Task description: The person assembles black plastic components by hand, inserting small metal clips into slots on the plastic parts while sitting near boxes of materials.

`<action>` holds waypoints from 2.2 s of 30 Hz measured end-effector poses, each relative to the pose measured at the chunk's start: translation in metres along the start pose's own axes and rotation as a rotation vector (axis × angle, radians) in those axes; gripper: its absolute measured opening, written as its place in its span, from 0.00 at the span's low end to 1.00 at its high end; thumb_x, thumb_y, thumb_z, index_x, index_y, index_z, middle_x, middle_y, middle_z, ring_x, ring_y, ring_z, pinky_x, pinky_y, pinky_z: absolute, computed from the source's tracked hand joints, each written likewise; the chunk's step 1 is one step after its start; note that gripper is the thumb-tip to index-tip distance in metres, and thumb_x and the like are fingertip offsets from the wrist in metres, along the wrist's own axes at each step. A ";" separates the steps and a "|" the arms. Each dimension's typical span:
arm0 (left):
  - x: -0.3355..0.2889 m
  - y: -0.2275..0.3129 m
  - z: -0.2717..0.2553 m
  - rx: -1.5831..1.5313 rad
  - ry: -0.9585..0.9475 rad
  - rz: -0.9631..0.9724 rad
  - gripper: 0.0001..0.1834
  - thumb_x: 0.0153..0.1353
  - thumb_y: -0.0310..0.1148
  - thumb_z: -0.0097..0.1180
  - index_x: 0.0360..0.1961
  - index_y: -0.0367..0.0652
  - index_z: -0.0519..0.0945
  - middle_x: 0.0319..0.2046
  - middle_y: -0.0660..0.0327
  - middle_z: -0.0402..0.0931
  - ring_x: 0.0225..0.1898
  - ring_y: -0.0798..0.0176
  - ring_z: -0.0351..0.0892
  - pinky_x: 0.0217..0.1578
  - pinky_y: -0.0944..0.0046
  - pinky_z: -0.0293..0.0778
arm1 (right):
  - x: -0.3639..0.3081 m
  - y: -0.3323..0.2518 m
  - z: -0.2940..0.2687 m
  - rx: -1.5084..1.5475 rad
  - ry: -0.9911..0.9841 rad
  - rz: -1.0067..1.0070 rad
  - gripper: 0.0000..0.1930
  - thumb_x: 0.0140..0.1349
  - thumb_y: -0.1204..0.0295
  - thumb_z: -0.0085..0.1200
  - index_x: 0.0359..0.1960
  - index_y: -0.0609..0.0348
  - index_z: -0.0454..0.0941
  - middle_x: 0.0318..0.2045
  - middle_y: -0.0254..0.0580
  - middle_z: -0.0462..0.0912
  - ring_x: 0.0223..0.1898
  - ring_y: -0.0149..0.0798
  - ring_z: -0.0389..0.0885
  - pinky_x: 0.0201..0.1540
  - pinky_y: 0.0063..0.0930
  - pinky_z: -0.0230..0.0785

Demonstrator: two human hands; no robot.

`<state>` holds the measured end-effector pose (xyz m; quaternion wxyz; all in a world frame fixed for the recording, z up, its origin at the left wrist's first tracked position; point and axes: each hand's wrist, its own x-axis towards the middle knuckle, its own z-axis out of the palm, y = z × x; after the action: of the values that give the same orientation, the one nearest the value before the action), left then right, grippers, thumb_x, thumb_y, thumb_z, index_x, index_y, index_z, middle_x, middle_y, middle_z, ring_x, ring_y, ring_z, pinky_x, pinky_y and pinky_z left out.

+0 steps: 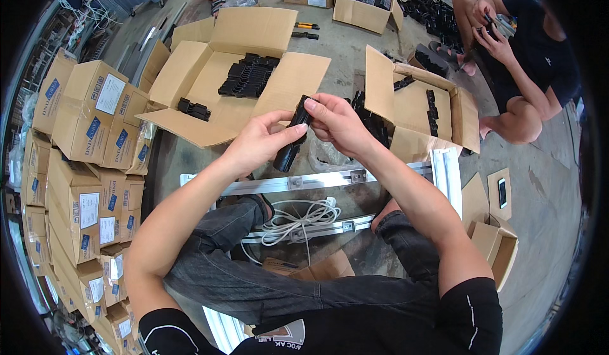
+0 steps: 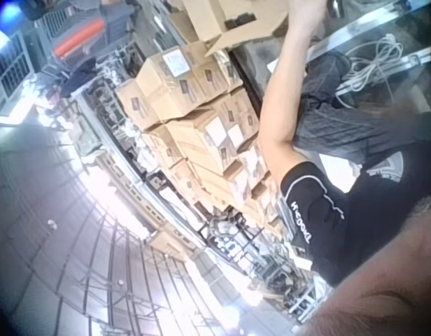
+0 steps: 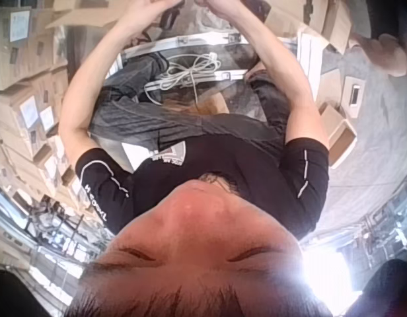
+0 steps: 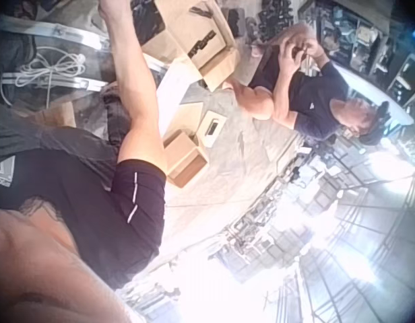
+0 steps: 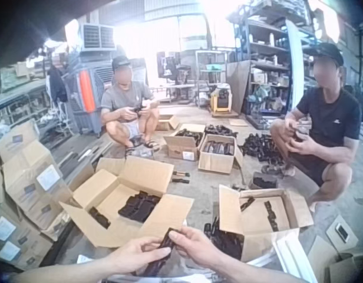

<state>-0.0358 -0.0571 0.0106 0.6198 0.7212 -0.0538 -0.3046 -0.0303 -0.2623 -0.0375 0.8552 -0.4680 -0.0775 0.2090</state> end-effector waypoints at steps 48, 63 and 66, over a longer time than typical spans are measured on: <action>0.007 -0.005 -0.012 -0.033 0.046 -0.088 0.15 0.59 0.37 0.67 0.41 0.37 0.83 0.33 0.63 0.82 0.35 0.70 0.82 0.37 0.67 0.78 | 0.007 0.027 -0.034 0.095 0.415 0.190 0.07 0.65 0.81 0.45 0.43 0.69 0.69 0.32 0.43 0.76 0.31 0.41 0.83 0.35 0.33 0.81; 0.001 0.001 -0.013 -0.037 0.031 -0.018 0.13 0.61 0.35 0.66 0.44 0.40 0.84 0.33 0.68 0.81 0.30 0.78 0.74 0.30 0.76 0.67 | -0.003 0.009 0.003 -0.113 0.189 0.132 0.10 0.67 0.66 0.59 0.33 0.59 0.75 0.21 0.31 0.77 0.17 0.24 0.73 0.16 0.17 0.62; 0.000 0.002 -0.012 -0.016 0.030 0.034 0.14 0.61 0.34 0.65 0.45 0.39 0.84 0.34 0.68 0.81 0.34 0.77 0.76 0.35 0.75 0.70 | -0.003 0.010 0.012 -0.116 0.144 0.012 0.09 0.68 0.67 0.58 0.35 0.58 0.74 0.22 0.31 0.77 0.17 0.24 0.72 0.16 0.18 0.61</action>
<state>-0.0291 -0.0470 0.0129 0.6314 0.7198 -0.0543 -0.2834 -0.0402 -0.2493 -0.0393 0.8288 -0.5309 -0.0250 0.1749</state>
